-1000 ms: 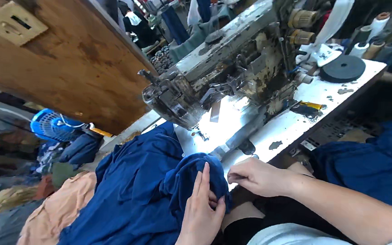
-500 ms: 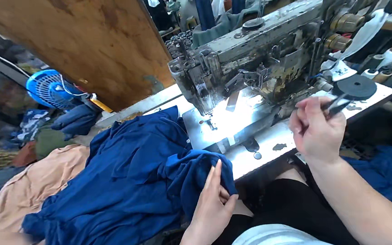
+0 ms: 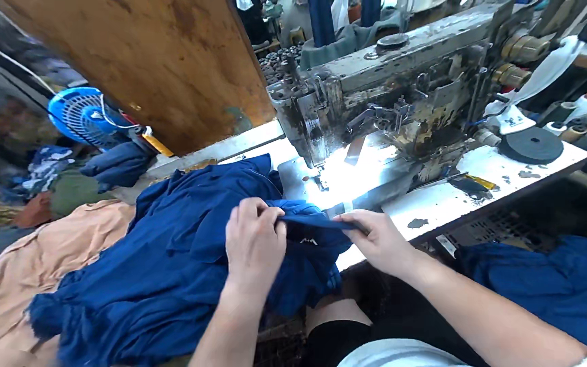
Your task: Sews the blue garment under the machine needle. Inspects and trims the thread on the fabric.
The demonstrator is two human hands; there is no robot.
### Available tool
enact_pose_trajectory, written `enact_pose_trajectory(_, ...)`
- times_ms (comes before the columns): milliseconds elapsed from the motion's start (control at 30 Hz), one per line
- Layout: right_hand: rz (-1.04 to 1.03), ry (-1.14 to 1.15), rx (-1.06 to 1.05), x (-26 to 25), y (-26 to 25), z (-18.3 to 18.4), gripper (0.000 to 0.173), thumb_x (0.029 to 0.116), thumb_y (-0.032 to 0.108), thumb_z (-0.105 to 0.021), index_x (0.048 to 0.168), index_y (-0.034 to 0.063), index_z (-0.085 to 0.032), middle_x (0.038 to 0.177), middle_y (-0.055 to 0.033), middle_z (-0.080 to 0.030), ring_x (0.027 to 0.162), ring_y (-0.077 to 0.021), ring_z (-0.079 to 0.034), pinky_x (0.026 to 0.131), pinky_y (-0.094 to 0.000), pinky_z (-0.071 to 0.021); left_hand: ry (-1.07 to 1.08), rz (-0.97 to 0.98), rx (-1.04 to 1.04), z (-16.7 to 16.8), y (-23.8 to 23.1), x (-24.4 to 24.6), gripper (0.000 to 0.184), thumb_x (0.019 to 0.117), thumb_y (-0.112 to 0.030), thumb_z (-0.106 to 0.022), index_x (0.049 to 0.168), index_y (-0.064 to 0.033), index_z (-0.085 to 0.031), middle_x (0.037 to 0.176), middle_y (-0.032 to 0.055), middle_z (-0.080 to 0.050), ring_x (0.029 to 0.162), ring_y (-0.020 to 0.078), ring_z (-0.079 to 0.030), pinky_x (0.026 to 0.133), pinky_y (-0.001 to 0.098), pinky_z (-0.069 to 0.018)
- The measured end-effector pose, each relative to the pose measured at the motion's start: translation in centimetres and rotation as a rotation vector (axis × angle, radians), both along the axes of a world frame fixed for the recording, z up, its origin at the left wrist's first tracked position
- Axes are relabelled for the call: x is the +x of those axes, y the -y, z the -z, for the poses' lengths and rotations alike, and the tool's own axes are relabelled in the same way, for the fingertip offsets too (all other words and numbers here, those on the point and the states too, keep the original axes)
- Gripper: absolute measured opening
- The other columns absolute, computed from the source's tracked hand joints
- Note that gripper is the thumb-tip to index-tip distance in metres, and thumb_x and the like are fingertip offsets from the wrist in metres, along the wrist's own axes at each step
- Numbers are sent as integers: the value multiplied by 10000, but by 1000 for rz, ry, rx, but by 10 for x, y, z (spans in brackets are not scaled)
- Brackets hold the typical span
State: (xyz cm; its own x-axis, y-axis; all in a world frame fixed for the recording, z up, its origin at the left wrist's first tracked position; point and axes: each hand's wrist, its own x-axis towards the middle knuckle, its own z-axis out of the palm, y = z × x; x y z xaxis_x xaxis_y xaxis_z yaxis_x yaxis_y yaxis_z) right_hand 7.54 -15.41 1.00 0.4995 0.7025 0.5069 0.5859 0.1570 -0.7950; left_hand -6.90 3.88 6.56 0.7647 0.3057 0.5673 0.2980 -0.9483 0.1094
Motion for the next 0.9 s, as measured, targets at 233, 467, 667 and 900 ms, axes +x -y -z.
enact_pose_trajectory(233,-206,-901,-97,29,-3,-7,190,1069,209,-535,913,116,-589,671,44,-564,470,-4,-413,429,-161,-322,304,389,-1197,-6,-10,35,104,925,-26,-657,886,-99,-594,880,21,-691,819,87,-671,771,278,-580)
enact_pose_trajectory(467,70,-506,-295,50,-1,14,278,1065,288,-534,900,79,-615,708,27,-510,594,-48,-479,582,-237,-419,169,58,-521,23,-4,71,182,978,-168,-650,1021,5,-610,948,100,-652,924,102,-625,851,282,-508)
enact_pose_trajectory(667,133,-253,-354,43,-4,4,317,1066,314,-523,948,66,-682,758,1,-585,700,-64,-547,684,-285,-462,144,316,-912,22,-16,63,390,881,-251,-779,1213,-69,-682,1212,28,-687,1141,77,-636,990,272,-530)
enact_pose_trajectory(900,121,-357,-309,50,-7,1,291,1048,316,-576,918,73,-671,736,17,-573,666,-38,-533,652,-253,-455,186,184,-1233,12,3,66,382,773,61,-791,1091,-20,-595,1031,92,-669,926,137,-688,794,291,-611)
